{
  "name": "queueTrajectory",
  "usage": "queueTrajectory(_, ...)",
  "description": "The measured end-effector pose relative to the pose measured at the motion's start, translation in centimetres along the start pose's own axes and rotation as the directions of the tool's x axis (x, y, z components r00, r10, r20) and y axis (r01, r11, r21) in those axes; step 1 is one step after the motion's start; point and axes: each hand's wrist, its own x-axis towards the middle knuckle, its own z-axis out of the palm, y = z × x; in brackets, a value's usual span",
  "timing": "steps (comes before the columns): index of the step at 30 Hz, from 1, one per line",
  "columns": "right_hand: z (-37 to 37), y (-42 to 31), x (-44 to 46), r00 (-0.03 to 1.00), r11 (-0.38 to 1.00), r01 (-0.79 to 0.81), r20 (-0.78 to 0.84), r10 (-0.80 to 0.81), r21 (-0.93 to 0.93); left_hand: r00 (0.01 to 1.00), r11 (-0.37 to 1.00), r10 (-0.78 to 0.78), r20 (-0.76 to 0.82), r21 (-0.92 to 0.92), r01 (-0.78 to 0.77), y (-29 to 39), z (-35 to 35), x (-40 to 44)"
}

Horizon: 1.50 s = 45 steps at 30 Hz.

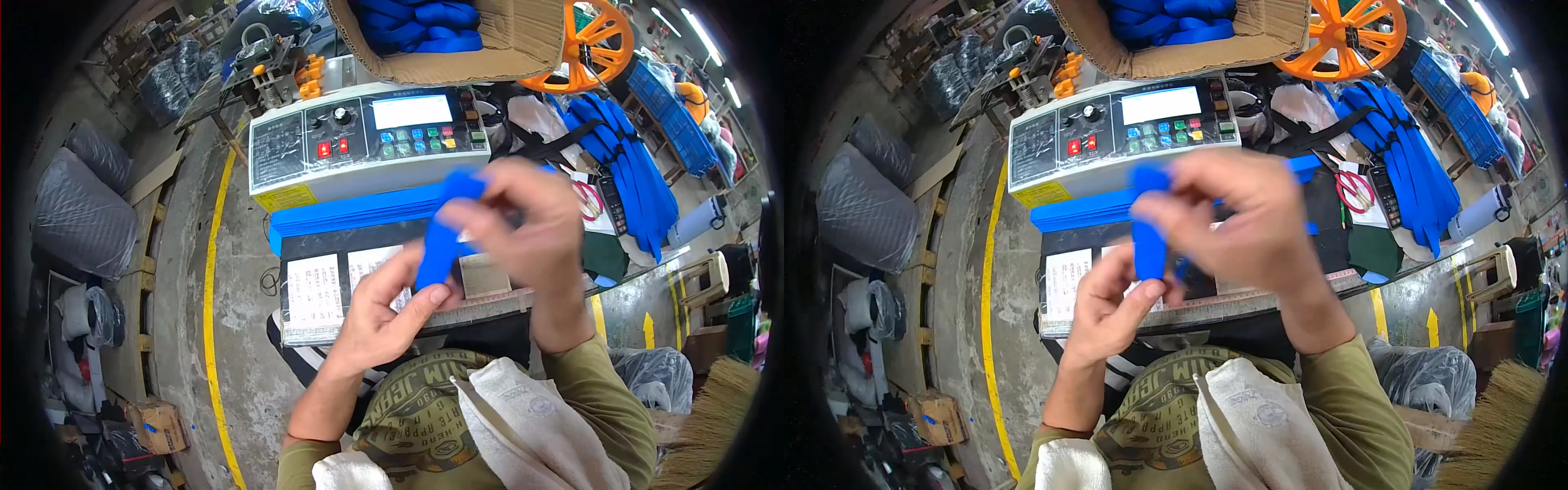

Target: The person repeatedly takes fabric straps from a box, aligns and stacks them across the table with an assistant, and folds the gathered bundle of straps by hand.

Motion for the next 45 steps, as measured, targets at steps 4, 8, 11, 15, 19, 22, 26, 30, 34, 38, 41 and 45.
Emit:
queueTrajectory(4,-6.6,4.4,0.2,0.880,0.946,-0.230,-0.367,0.303,0.228,0.928,0.940,-0.337,0.158,0.008,0.340,-1.3,-6.4,-1.9)
queueTrajectory(8,-14.9,15.1,-4.1,0.745,0.892,-0.410,-0.493,0.449,0.193,0.872,0.852,-0.483,0.078,0.272,0.447,-1.5,-16.9,-3.2)
queueTrajectory(11,-15.4,19.3,-7.1,0.677,0.826,-0.532,-0.491,0.548,0.188,0.876,0.820,-0.472,-0.098,0.317,0.478,-2.8,-22.9,-3.3)
queueTrajectory(15,-13.6,24.4,-9.9,0.618,0.749,-0.650,-0.485,0.619,0.128,0.914,0.832,-0.279,-0.296,0.401,0.384,-4.1,-26.1,0.5)
queueTrajectory(19,-12.8,26.2,-10.2,0.635,0.740,-0.670,-0.470,0.613,0.060,0.877,0.824,-0.202,-0.435,0.409,0.392,-5.5,-26.9,3.4)
queueTrajectory(22,-12.6,26.9,-10.5,0.642,0.711,-0.702,-0.467,0.607,-0.041,0.859,0.813,-0.215,-0.465,0.402,0.421,-6.7,-26.9,4.3)
queueTrajectory(26,-13.2,28.0,-11.2,0.644,0.621,-0.749,-0.474,0.600,-0.233,0.860,0.827,-0.101,-0.500,0.439,0.352,-8.7,-26.2,4.4)
queueTrajectory(30,-14.6,26.7,-10.6,0.717,0.612,-0.693,-0.449,0.533,-0.380,0.811,0.737,0.035,-0.584,0.563,0.374,-6.9,-23.9,3.9)
queueTrajectory(34,-16.3,25.0,-8.7,0.839,0.693,-0.542,-0.263,0.476,-0.475,0.882,0.420,0.043,-0.469,0.810,0.410,-4.8,-22.6,3.2)
queueTrajectory(38,-16.6,24.2,-4.9,0.760,0.653,-0.503,0.070,0.646,-0.567,0.909,0.308,0.006,-0.417,0.865,0.395,-4.9,-23.0,4.4)
queueTrajectory(41,-16.8,24.7,-1.8,0.578,0.570,-0.421,0.275,0.768,-0.706,0.885,0.287,-0.025,-0.465,0.845,0.452,-4.9,-23.6,4.8)
queueTrajectory(45,-15.9,22.5,-1.8,0.552,0.551,-0.386,0.293,0.780,-0.740,0.902,0.226,0.043,-0.429,0.884,0.410,-4.0,-22.6,4.2)
